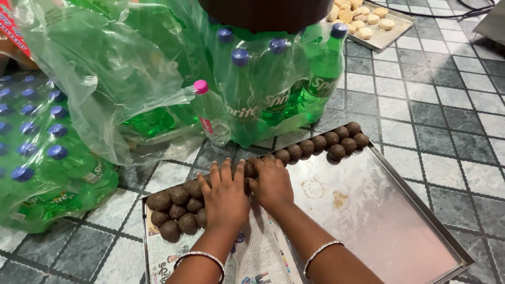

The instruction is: Organize brown round food items into rows on a metal tray.

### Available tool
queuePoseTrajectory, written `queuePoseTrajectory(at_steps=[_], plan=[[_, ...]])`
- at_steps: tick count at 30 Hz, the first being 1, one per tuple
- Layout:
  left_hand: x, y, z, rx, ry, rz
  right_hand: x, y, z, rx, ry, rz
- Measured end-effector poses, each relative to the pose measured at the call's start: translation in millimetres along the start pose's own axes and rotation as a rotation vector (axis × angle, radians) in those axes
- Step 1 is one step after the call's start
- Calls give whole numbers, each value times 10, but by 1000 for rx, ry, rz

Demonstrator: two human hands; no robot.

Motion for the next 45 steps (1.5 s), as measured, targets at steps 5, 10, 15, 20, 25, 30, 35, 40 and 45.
queuePoseTrajectory(at_steps=[5, 10, 15, 20, 25, 30, 35, 40, 45], plan=[[43, -60, -43, 2, -9, -117, -116, 86, 70, -34, 28, -53], [135, 20, -104, 7, -17, -175, -81, 72, 464, 30, 40, -2], [113, 82, -97, -14, -3, -133, 326, 87, 1076, -146, 157, -55], [0, 113, 106, -48, 6, -52, 741, 134, 1284, -227, 157, 28], [-12, 77, 473, -90, 58, 35, 808, 191, 1413, -346, 162, 23], [-31, -94, 900, -166, 104, -34, 687, 141, 1502, -252, 96, 0], [-389, -189, 1105, -259, 188, -14, 622, 171, 1481, -277, 6, 9], [-581, -174, 1213, -304, 177, -85, 623, 141, 1556, -278, -33, 64], [-625, -254, 1218, -163, 151, -137, 667, 125, 1544, -354, -137, 113]])
Point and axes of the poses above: each hand's wrist, its own y-axis away from the middle knuckle, its own x-axis out of the back of the hand, z = x × y, the point moved 4 cm from there along -y, towards the middle knuckle, and after that the axes turned 15 degrees about z, right-handed, at the moved point
